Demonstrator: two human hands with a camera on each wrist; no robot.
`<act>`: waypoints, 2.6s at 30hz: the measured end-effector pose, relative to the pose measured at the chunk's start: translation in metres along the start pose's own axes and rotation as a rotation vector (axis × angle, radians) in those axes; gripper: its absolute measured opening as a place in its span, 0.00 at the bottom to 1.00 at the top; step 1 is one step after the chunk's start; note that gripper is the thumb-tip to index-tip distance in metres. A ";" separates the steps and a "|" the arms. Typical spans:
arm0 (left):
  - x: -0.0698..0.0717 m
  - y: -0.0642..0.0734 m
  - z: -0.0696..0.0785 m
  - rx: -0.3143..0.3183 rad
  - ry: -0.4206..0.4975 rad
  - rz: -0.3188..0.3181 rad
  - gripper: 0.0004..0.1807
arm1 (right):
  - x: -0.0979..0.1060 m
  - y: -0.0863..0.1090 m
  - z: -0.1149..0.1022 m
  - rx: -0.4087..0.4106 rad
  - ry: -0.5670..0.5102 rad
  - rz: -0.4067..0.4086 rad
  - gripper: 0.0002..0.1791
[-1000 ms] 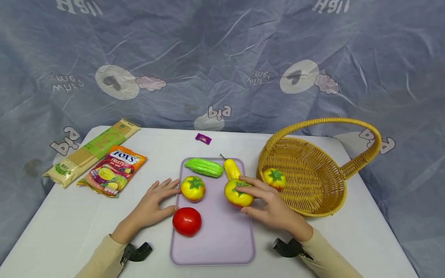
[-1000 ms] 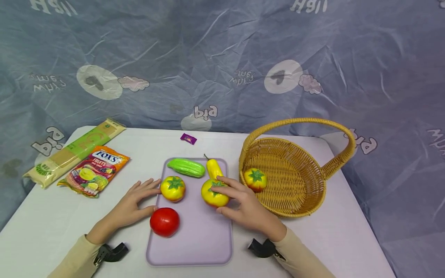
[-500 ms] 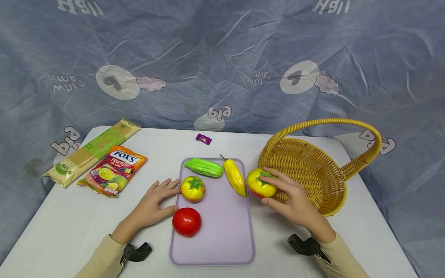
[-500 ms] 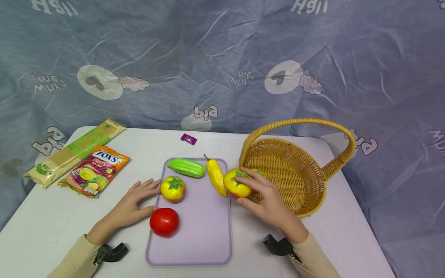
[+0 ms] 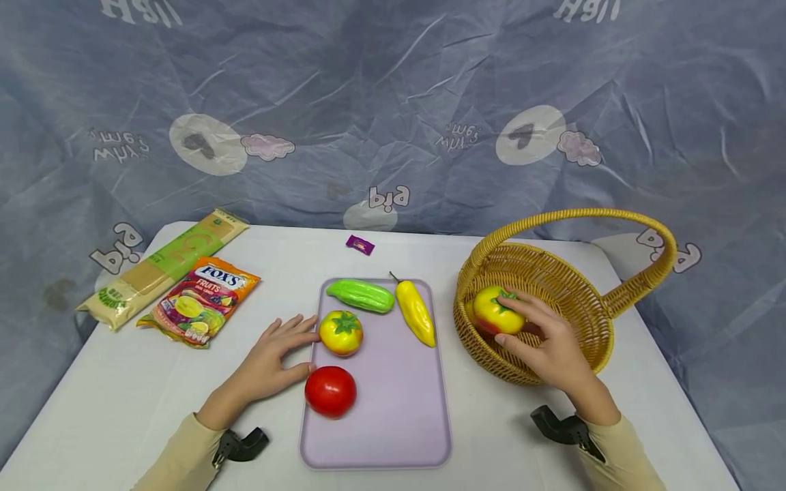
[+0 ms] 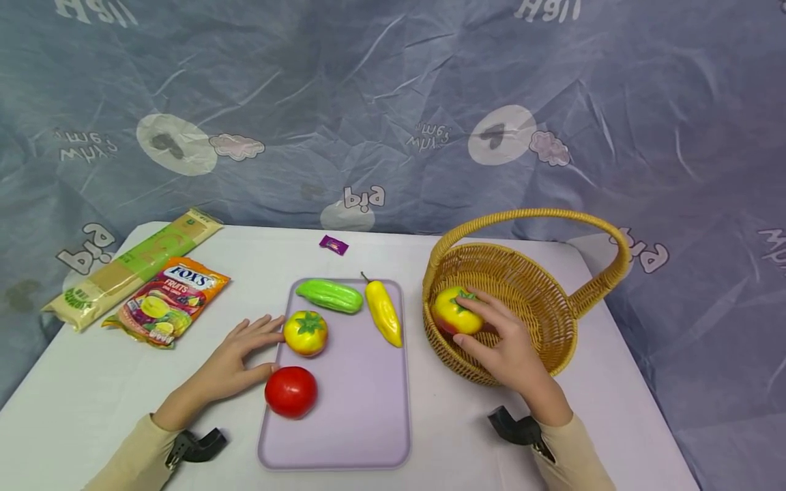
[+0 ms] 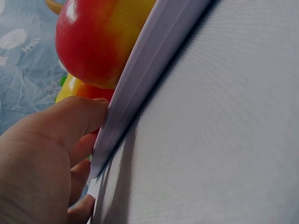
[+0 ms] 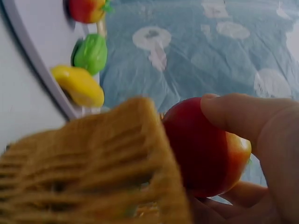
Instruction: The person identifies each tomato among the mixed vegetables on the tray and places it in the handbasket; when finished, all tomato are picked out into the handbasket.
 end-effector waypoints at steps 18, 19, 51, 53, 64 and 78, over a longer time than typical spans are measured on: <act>0.000 0.000 0.000 0.012 0.002 -0.005 0.26 | 0.017 -0.002 0.046 -0.215 0.096 0.015 0.31; 0.000 0.000 0.000 0.013 0.002 -0.006 0.26 | 0.017 -0.002 0.047 -0.222 0.103 0.019 0.30; 0.000 -0.002 0.002 0.010 0.004 -0.008 0.25 | 0.017 0.001 0.074 -0.402 0.265 -0.202 0.29; 0.000 -0.002 0.002 0.012 0.004 -0.008 0.25 | 0.015 0.001 0.075 -0.415 0.260 -0.216 0.29; 0.001 0.000 0.002 0.024 0.009 0.004 0.25 | 0.010 -0.001 0.077 -0.463 0.240 -0.261 0.28; 0.002 -0.001 -0.001 0.017 0.006 0.008 0.25 | 0.014 -0.004 0.077 -0.506 0.252 -0.228 0.29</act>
Point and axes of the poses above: each hand's wrist, its own y-axis away from the middle knuckle, its own x-axis out of the back of the hand, z = x × y, the point moved 6 cm from there along -y, towards the middle knuckle
